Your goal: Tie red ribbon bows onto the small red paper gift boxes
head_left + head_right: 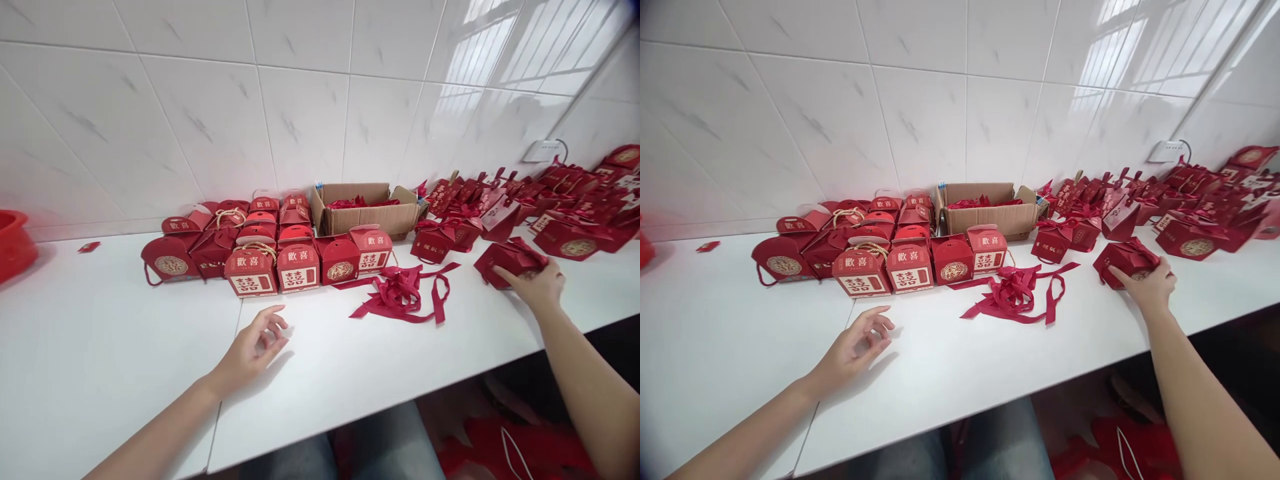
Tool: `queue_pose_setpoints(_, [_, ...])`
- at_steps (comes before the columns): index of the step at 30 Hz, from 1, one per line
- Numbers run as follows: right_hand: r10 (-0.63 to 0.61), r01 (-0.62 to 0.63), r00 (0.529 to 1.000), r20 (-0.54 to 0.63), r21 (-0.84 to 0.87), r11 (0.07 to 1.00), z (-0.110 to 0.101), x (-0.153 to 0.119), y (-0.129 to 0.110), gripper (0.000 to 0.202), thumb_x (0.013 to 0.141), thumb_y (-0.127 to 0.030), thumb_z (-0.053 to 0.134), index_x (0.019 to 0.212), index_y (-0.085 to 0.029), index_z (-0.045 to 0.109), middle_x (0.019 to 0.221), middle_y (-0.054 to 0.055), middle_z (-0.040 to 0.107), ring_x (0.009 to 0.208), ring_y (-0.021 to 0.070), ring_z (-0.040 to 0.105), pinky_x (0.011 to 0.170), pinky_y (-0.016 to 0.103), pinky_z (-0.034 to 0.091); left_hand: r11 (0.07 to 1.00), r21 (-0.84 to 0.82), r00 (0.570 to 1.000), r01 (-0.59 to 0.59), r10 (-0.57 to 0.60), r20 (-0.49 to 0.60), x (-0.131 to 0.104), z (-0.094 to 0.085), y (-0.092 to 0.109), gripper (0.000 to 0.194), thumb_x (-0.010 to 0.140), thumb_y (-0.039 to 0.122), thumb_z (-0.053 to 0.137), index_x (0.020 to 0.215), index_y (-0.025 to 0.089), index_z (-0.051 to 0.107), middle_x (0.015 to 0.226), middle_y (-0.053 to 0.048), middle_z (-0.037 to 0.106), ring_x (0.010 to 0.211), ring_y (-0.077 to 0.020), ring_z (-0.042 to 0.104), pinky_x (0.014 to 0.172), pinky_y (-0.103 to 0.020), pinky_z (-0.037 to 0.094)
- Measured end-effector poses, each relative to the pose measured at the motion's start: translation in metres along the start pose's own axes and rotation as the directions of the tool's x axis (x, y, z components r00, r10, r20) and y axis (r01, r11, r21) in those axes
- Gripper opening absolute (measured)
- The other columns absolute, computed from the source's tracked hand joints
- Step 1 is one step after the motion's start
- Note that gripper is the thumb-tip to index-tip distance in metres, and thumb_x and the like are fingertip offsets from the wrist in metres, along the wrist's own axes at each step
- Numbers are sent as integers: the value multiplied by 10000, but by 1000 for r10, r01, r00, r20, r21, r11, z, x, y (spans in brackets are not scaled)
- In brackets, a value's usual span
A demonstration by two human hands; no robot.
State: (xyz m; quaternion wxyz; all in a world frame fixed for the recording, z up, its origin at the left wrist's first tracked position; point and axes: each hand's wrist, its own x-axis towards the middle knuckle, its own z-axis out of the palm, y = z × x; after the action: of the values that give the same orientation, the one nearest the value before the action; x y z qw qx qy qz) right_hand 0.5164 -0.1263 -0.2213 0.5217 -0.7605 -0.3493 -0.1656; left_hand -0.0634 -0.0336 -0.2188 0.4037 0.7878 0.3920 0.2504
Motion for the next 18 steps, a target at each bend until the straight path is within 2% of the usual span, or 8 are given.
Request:
queue_pose_setpoints(3, [24,-37,996,-82,-167,985,16,-5,-31,1038,610,-589,739,1367,3,346,1415,425,134,1341,562,100,968,641,174,1000,-17,1000,5,-5,-9,1,0,-1,447,889,387,525,1287,263,366,1010,-44,574,776,-139,570,682,-250,470])
queue_pose_setpoints(4, [-92,86,995,-27,-192,978,23,-11,-47,918,699,-567,676,1350,8,381,1401,407,205,1343,520,167,986,608,195,1000,-24,1000,5,-5,-19,1,-1,-1,439,888,384,525,1283,261,377,1014,-47,580,800,-148,580,693,-255,474])
queue_pose_setpoints(6, [-233,251,965,123,-158,955,42,-29,-84,594,766,-518,619,1187,-101,581,1297,274,454,1269,387,379,1007,506,274,999,-39,1000,0,-2,-30,2,0,-1,409,899,370,505,1276,259,391,1035,-53,587,862,-165,595,744,-274,484])
queue_pose_setpoints(8, [-370,420,867,334,-89,903,63,-51,-118,360,830,-418,540,1051,-164,668,1256,168,534,1207,312,453,1006,482,301,999,-52,1000,-14,13,-26,2,0,-2,376,923,354,459,1279,259,386,1057,-59,582,907,-174,599,807,-304,486])
queue_pose_setpoints(10, [-414,491,771,483,-38,870,83,-69,-144,290,739,-388,631,958,-218,715,1216,105,594,1155,303,490,951,463,359,998,-56,999,-30,29,-23,1,1,-4,357,940,345,422,1284,262,372,1066,-61,573,908,-174,601,838,-329,486])
queue_pose_setpoints(12, [-390,494,728,564,-39,868,96,-77,-162,167,682,-317,657,769,-198,734,1110,115,654,1076,325,537,900,486,383,998,-51,999,-40,38,-32,-1,1,-7,351,944,340,414,1283,265,364,1070,-61,567,904,-175,602,836,-341,491])
queue_pose_setpoints(15, [-343,450,751,565,-56,891,97,-66,-184,172,733,-235,567,696,-164,720,996,131,695,974,306,597,867,476,409,997,-56,997,-46,42,-66,-3,1,-8,360,941,333,420,1288,261,358,1060,-60,568,890,-177,610,820,-351,504])
queue_pose_setpoints(18, [-351,407,805,479,-14,913,78,-48,-221,283,828,-244,463,906,-155,721,992,113,702,921,245,625,826,384,457,999,-9,989,-52,50,-143,1,-1,5,373,927,338,443,1286,252,385,1082,-79,582,980,-212,600,822,-369,513])
